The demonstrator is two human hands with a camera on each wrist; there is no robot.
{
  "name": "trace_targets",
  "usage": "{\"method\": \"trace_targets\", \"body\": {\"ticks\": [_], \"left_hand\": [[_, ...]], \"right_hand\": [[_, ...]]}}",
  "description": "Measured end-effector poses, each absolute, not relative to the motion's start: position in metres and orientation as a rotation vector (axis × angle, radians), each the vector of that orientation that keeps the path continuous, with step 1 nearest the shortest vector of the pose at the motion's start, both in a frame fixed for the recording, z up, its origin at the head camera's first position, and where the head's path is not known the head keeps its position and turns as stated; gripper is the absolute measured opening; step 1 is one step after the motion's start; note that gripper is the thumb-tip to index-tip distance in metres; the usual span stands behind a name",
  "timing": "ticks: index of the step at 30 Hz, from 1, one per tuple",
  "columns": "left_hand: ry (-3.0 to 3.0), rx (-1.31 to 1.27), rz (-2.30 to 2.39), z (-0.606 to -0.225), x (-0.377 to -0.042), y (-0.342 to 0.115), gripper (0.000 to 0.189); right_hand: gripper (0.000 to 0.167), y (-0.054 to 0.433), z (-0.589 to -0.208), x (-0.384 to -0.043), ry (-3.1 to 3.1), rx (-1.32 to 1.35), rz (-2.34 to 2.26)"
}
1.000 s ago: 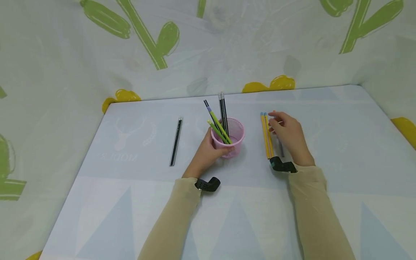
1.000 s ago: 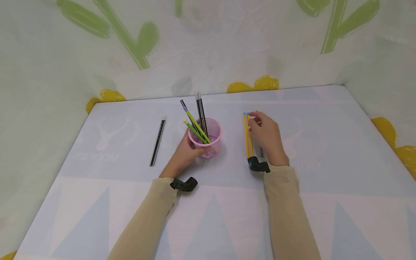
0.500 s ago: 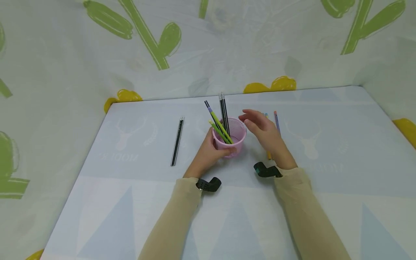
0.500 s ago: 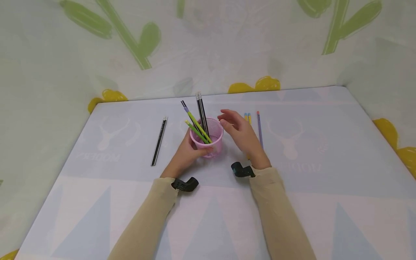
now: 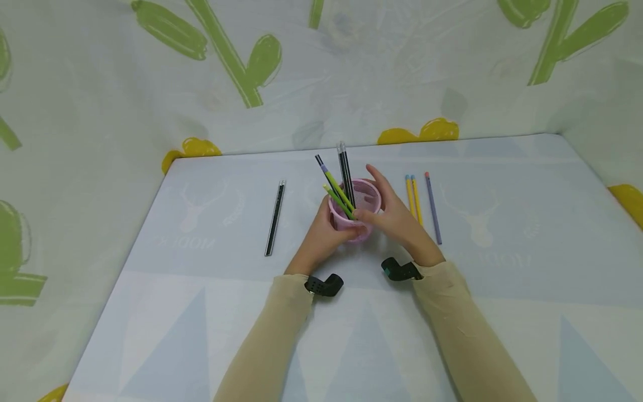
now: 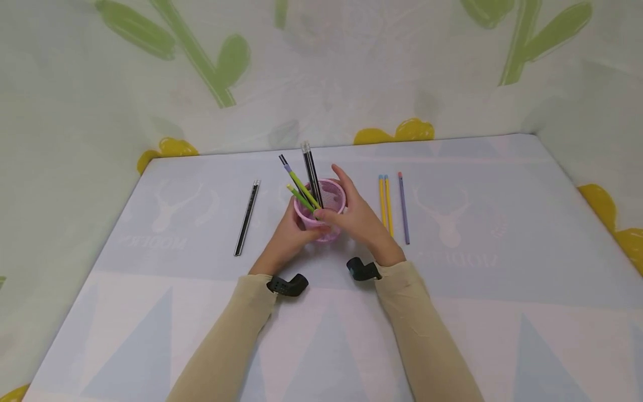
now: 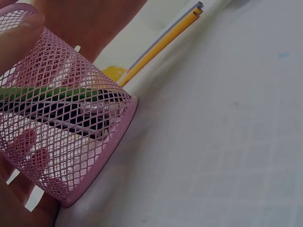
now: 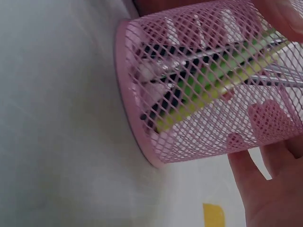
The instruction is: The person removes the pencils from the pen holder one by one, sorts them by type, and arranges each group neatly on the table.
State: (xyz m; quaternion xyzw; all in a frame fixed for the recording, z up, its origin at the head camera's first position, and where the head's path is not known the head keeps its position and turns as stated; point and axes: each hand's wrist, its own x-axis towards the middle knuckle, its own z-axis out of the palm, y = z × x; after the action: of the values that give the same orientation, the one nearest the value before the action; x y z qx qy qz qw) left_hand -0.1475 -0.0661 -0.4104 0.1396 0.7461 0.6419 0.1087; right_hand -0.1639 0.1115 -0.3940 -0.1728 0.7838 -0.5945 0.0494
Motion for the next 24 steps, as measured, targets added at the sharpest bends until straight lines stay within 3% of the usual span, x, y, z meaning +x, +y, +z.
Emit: {"method": "trace_targets", "body": {"ticks": [8, 18, 24], "left_hand": [[2.181, 0.495, 1.930, -0.411, -0.148, -0.068, 0.081], [1.995, 0.605, 1.985, -0.410, -0.149, -0.076, 0.074], [1.865, 0.658, 2.030, -0.407, -0.150, -0.080, 0.077]], "right_hand": [[0.100, 0.107, -0.395, -0.164, 2.273, -0.456, -1.815], [0.102, 0.105, -0.379, -0.153, 2.165, -0.393, -1.860], [0.092, 0.105, -0.379, -0.153, 2.129, -0.411, -1.866]]}}
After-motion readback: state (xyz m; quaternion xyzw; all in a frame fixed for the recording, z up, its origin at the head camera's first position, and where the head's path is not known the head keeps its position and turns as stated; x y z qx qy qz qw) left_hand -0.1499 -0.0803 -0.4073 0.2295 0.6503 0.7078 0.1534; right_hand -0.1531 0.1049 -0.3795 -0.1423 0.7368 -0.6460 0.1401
